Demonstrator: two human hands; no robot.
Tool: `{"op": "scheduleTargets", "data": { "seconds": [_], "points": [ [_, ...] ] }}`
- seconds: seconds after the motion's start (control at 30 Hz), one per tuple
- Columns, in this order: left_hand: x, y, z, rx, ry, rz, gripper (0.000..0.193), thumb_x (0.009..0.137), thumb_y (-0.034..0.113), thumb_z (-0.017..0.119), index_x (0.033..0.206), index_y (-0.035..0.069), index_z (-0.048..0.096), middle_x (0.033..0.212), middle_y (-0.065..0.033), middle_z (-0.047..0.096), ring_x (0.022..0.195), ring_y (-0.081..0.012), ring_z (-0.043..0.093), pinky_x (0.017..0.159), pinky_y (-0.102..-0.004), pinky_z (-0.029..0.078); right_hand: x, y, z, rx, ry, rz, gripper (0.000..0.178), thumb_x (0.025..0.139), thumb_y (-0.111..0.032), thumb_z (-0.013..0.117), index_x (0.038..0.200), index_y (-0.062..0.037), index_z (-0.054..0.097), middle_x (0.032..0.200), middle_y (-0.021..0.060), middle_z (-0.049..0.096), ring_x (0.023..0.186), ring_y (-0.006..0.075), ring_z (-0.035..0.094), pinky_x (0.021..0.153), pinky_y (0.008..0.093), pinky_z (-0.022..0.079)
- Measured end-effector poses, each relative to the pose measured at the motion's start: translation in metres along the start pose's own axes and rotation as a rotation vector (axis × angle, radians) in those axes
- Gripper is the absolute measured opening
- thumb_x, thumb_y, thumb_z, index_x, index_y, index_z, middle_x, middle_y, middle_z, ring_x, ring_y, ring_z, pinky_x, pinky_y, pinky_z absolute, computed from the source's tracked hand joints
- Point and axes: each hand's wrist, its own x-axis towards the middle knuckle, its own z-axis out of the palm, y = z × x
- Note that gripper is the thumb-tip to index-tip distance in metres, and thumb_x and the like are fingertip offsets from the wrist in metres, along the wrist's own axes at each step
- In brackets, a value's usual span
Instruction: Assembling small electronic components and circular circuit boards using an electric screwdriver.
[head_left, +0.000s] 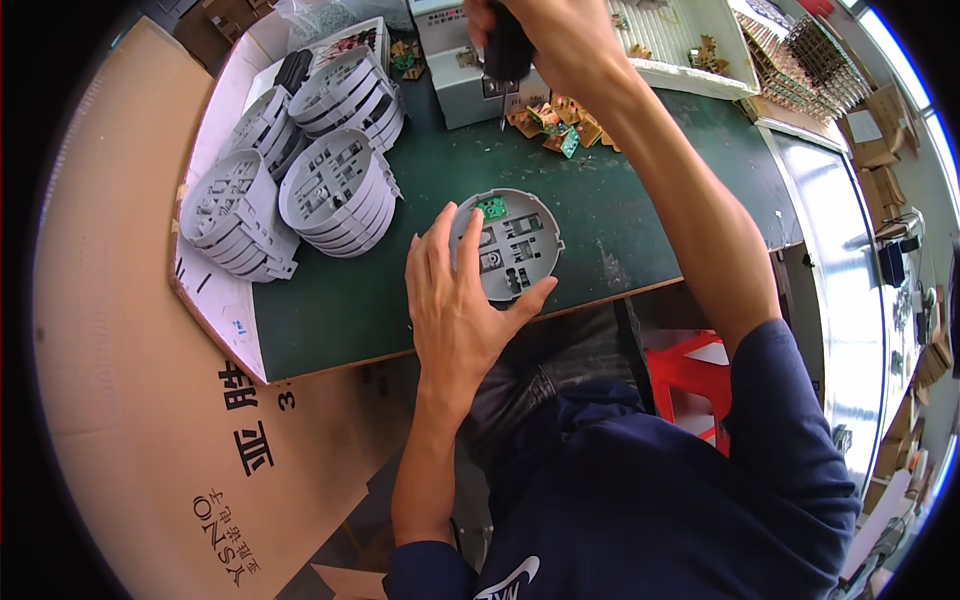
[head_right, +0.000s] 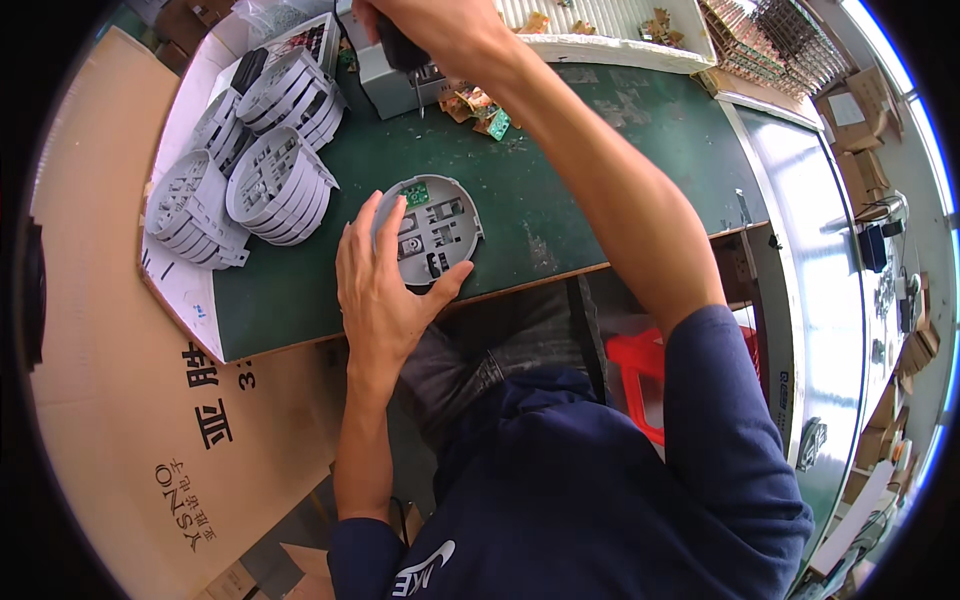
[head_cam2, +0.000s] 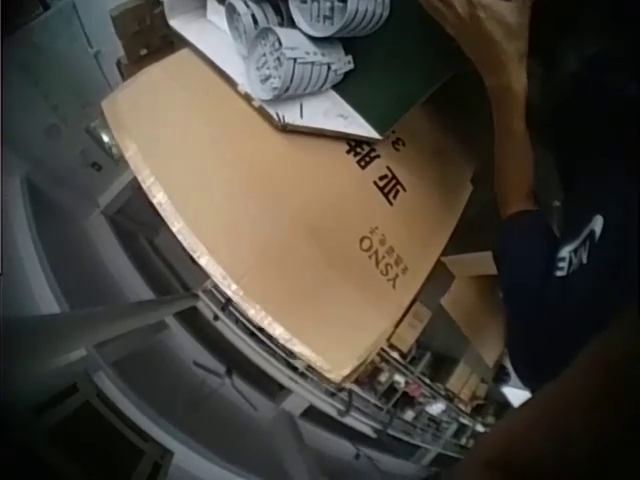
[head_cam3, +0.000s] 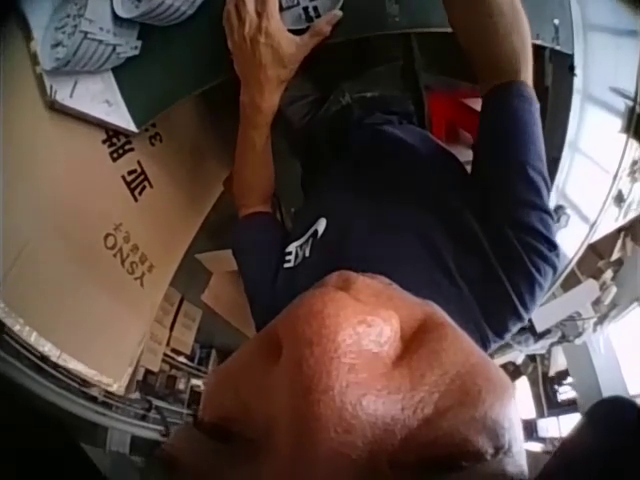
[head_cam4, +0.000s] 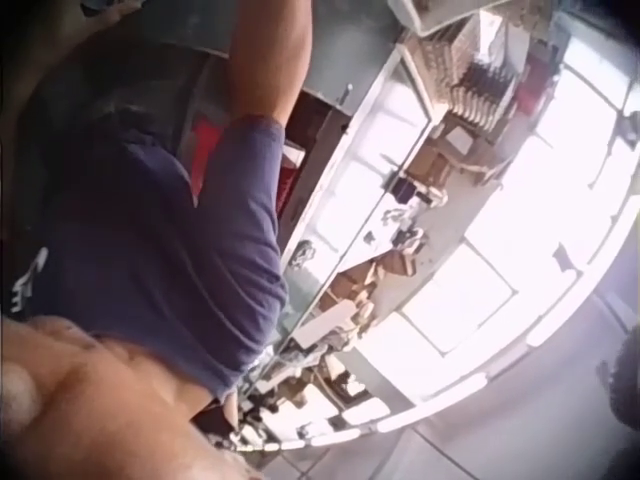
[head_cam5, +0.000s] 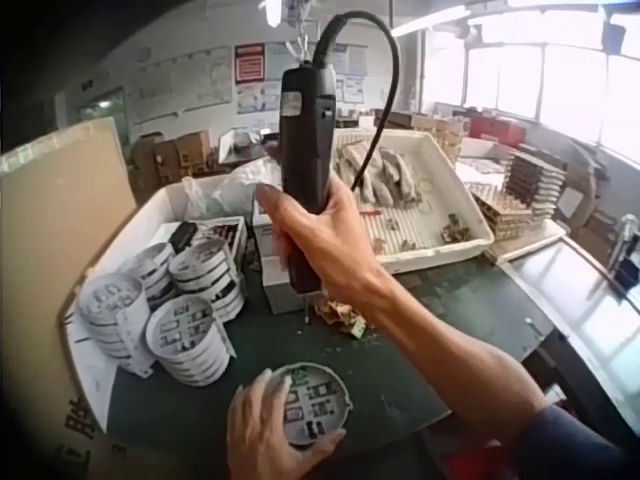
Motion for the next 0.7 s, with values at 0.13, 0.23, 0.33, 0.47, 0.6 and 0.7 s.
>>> {"op": "scheduleTargets", "data": {
  "seconds": [0.13, 0.23, 0.33, 0.47, 0.6, 0.7],
  "points": [
    [0.003, 0.002, 0.000, 0.013, 0.001, 0.020, 0.088, 0.080, 0.063, 0.078, 0.139, 0.000, 0.056, 0.145, -0.0194, 0.048, 0.129, -0.0407, 0.050, 0.114, -0.0569, 0.039, -0.040, -0.012, 0.011, 0.122, -0.123, 0.023, 0.057, 0.099, -0.020, 0.071, 0.146, 0.0005, 0.047, 0.067, -0.0021, 0.055, 0.053, 0.0062, 0.051, 0.048, 0.0242, 0.041],
    [0.002, 0.001, 0.002, 0.019, 0.005, 0.032, 0.089, 0.081, 0.064, 0.077, 0.139, 0.000, 0.055, 0.145, -0.0200, 0.048, 0.129, -0.0410, 0.050, 0.114, -0.0572, 0.039, -0.052, -0.003, 0.017, -0.104, -0.176, -0.130, 0.055, 0.099, -0.017, 0.069, 0.146, 0.0000, 0.047, 0.070, -0.0013, 0.056, 0.053, 0.0061, 0.051, 0.047, 0.0243, 0.041],
    [0.002, 0.001, 0.002, 0.019, 0.009, 0.035, 0.088, 0.081, 0.062, 0.078, 0.140, 0.001, 0.055, 0.146, -0.0202, 0.048, 0.129, -0.0414, 0.050, 0.113, -0.0558, 0.040, -0.055, -0.003, 0.020, 0.183, -0.173, 0.088, 0.054, 0.099, -0.016, 0.069, 0.146, -0.0001, 0.047, 0.074, -0.0008, 0.057, 0.053, 0.0061, 0.052, 0.047, 0.0242, 0.041],
    [0.002, 0.001, 0.002, 0.020, 0.005, 0.034, 0.090, 0.081, 0.064, 0.077, 0.140, -0.001, 0.054, 0.145, -0.0211, 0.048, 0.129, -0.0414, 0.050, 0.113, -0.0576, 0.039, -0.056, -0.004, 0.022, 0.196, -0.178, 0.111, 0.052, 0.099, -0.015, 0.069, 0.144, -0.0009, 0.048, 0.074, -0.0005, 0.057, 0.053, 0.0063, 0.052, 0.048, 0.0238, 0.041],
    [0.001, 0.001, 0.002, 0.018, 0.005, 0.034, 0.090, 0.081, 0.063, 0.077, 0.140, -0.001, 0.054, 0.144, -0.0212, 0.048, 0.128, -0.0413, 0.050, 0.113, -0.0578, 0.040, -0.057, -0.004, 0.021, 0.194, -0.181, 0.116, 0.051, 0.099, -0.015, 0.070, 0.143, -0.0021, 0.048, 0.074, -0.0004, 0.057, 0.053, 0.0064, 0.052, 0.047, 0.0236, 0.041],
    [0.002, 0.001, 0.002, 0.017, 0.009, 0.038, 0.090, 0.081, 0.063, 0.078, 0.139, -0.001, 0.054, 0.144, -0.0214, 0.048, 0.128, -0.0412, 0.050, 0.113, -0.0579, 0.040, -0.057, -0.002, 0.022, 0.182, -0.181, 0.114, 0.051, 0.099, -0.015, 0.070, 0.143, -0.0025, 0.048, 0.075, -0.0004, 0.057, 0.053, 0.0064, 0.052, 0.047, 0.0236, 0.041]
  ]
}}
